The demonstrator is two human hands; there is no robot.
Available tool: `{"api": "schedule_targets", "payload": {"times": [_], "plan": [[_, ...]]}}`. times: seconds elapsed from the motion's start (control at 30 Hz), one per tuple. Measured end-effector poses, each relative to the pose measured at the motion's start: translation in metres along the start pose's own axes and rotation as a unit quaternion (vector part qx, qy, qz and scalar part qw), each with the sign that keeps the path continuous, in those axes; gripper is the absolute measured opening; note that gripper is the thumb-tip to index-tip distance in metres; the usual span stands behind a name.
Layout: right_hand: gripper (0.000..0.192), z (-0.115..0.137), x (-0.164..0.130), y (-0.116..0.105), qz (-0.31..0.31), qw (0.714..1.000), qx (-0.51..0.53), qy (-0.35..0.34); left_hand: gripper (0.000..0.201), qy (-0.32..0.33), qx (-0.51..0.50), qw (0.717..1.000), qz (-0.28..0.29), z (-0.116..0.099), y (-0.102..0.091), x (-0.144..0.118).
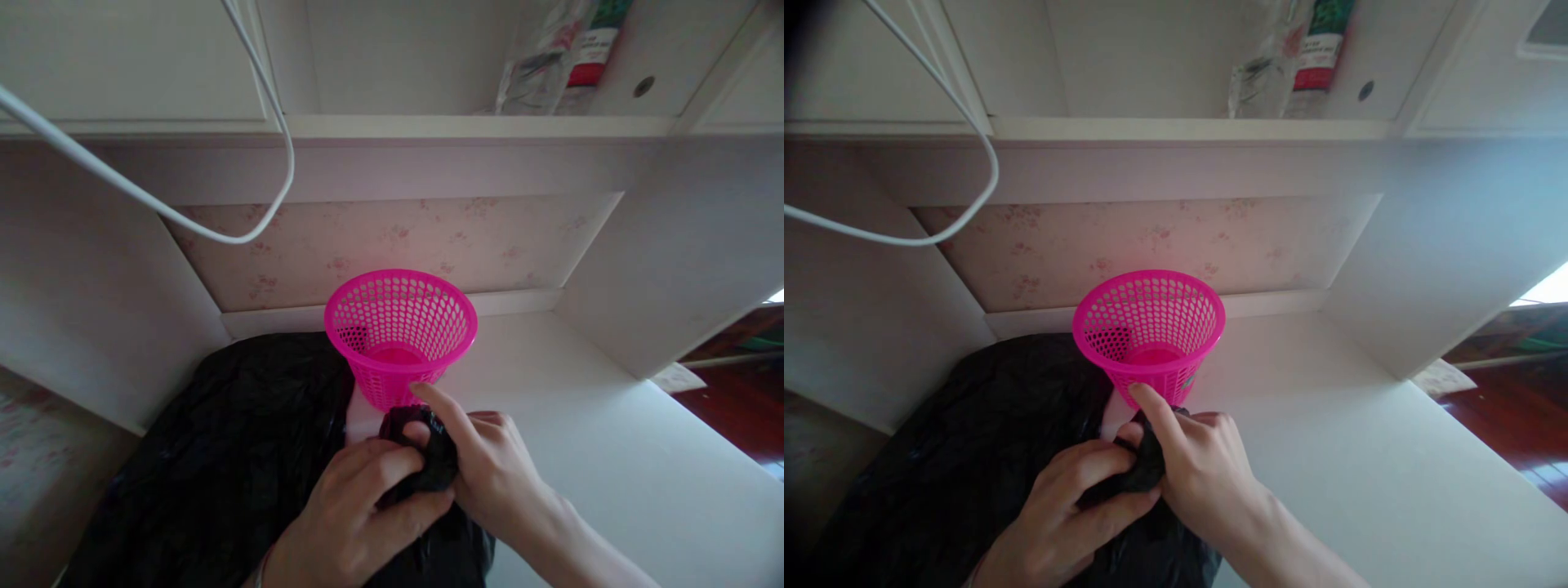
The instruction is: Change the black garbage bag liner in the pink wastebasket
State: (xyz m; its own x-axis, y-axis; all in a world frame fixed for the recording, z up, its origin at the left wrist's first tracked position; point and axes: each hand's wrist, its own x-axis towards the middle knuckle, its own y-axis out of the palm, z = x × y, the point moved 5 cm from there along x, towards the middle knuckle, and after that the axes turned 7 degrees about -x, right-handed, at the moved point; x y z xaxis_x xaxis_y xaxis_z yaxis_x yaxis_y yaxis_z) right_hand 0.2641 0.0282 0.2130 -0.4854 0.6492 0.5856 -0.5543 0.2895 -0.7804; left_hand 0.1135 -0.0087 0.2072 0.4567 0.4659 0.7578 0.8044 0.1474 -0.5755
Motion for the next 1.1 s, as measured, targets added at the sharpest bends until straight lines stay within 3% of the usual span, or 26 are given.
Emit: {"api": "schedule_targets", "payload": {"times": [0.1, 0.2, 0.33, 0.4, 0.53, 0.6, 0.73, 0.8, 0.9, 1.0, 1.1], "plan": [[0.049, 0.000, 0.003, -0.007, 0.015, 0.995, 0.095, -0.001, 0.016, 0.006, -0.003, 1.000, -0.018, 0.002, -0.001, 0.000], [0.042, -0.005, 0.006, -0.019, 0.055, 0.977, 0.198, 0.049, 0.018, 0.026, 0.019, 0.999, -0.024, 0.003, -0.005, 0.002], [0.040, -0.012, 0.002, -0.031, 0.129, 0.936, 0.314, 0.095, 0.020, 0.039, 0.020, 0.999, -0.026, 0.003, -0.009, 0.006], [0.029, -0.018, -0.002, -0.030, 0.150, 0.911, 0.362, 0.126, 0.019, 0.043, 0.010, 0.999, -0.015, 0.003, -0.008, 0.007], [0.020, -0.035, -0.006, -0.018, 0.119, 0.876, 0.411, 0.223, 0.019, 0.032, -0.001, 0.999, 0.007, 0.005, 0.000, 0.005], [0.023, -0.043, -0.009, -0.009, 0.080, 0.827, 0.468, 0.300, 0.022, 0.031, 0.003, 0.999, 0.013, 0.004, 0.003, 0.004], [0.033, -0.051, -0.018, 0.009, 0.028, 0.679, 0.593, 0.432, 0.020, 0.041, 0.021, 0.999, 0.018, -0.001, 0.003, 0.004], [0.037, -0.055, -0.022, 0.014, 0.007, 0.648, 0.611, 0.455, 0.022, 0.028, 0.009, 0.999, 0.034, -0.003, 0.002, 0.001], [0.036, -0.070, -0.030, 0.017, -0.040, 0.671, 0.576, 0.465, 0.024, -0.002, -0.035, 0.996, 0.079, -0.002, 0.007, -0.010], [0.042, -0.094, -0.039, 0.022, -0.088, 0.709, 0.515, 0.474, 0.020, 0.014, -0.069, 0.995, 0.065, -0.002, 0.012, -0.022], [0.048, -0.116, -0.051, 0.034, -0.103, 0.715, 0.485, 0.492, 0.019, 0.050, -0.099, 0.992, 0.058, -0.004, 0.017, -0.033]]}}
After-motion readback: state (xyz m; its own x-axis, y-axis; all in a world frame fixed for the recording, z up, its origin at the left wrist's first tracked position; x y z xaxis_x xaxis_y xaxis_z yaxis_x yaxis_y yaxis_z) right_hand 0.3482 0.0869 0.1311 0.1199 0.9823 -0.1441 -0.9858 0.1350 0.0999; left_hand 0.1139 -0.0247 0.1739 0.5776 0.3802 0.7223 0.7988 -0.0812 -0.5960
